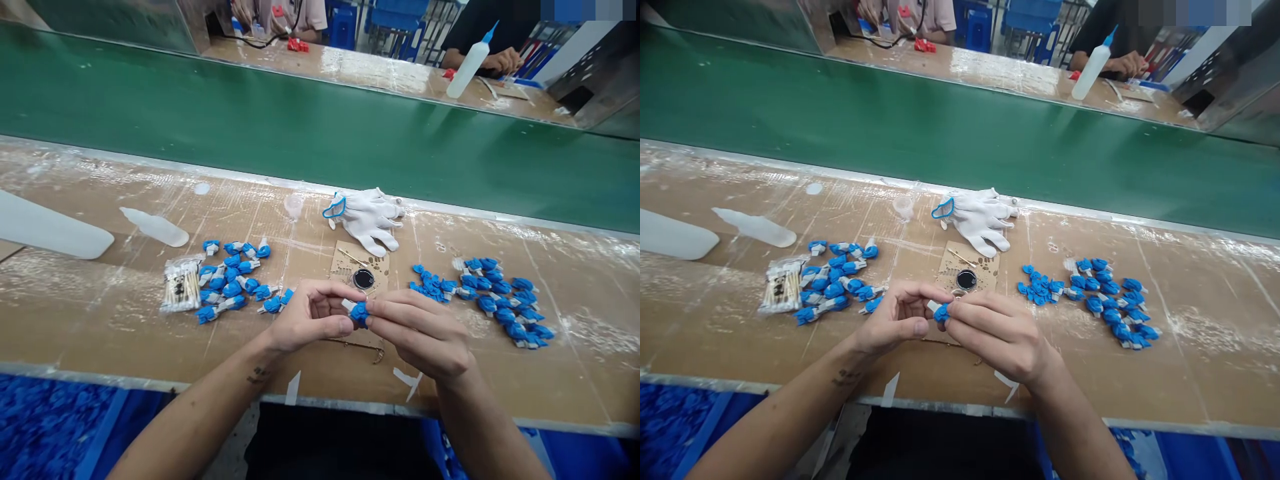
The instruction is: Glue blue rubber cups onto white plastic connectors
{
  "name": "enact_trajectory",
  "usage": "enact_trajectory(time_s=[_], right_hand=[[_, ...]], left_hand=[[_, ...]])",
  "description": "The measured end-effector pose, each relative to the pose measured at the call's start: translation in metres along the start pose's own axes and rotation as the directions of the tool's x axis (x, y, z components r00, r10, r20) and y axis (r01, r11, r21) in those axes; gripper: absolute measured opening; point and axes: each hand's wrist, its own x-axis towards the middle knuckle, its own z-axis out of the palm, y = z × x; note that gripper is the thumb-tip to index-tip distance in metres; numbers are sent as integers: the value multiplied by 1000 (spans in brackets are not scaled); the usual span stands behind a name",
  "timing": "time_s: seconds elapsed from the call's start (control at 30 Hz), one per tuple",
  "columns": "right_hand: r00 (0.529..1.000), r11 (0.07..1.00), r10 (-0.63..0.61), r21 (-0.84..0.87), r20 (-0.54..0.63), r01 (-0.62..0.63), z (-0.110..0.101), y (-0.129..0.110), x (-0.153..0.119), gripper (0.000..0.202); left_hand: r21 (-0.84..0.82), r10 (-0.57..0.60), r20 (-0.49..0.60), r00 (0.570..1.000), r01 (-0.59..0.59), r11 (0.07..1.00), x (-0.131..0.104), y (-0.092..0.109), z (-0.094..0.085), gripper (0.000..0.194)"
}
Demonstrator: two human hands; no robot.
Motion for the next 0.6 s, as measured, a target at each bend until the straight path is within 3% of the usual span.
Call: enact_trajectory(time_s=[0.13, 0.23, 0.37, 0.47, 0.6], right_hand=[[999, 998, -9, 59, 37, 7, 1, 0, -2, 25], [992, 978, 113, 183, -60, -100, 3, -4, -8, 38], [923, 914, 370, 219, -107, -341, 7, -14, -8, 53], [916, 905, 398, 186, -47, -383, 10, -19, -2, 54], [921, 878, 389, 309, -10, -367, 11, -21, 4, 50]], left_hand=[[109, 152, -41, 988, -147, 983, 2, 1, 4, 19], [190, 321, -16, 947, -312, 931, -1, 6, 9, 16], [425, 573, 57, 818, -539, 727, -8, 9, 15, 26], [538, 664, 169, 728, -633, 557, -10, 6, 17, 24], [586, 745, 119, 657, -652, 481, -11, 4, 16, 28]])
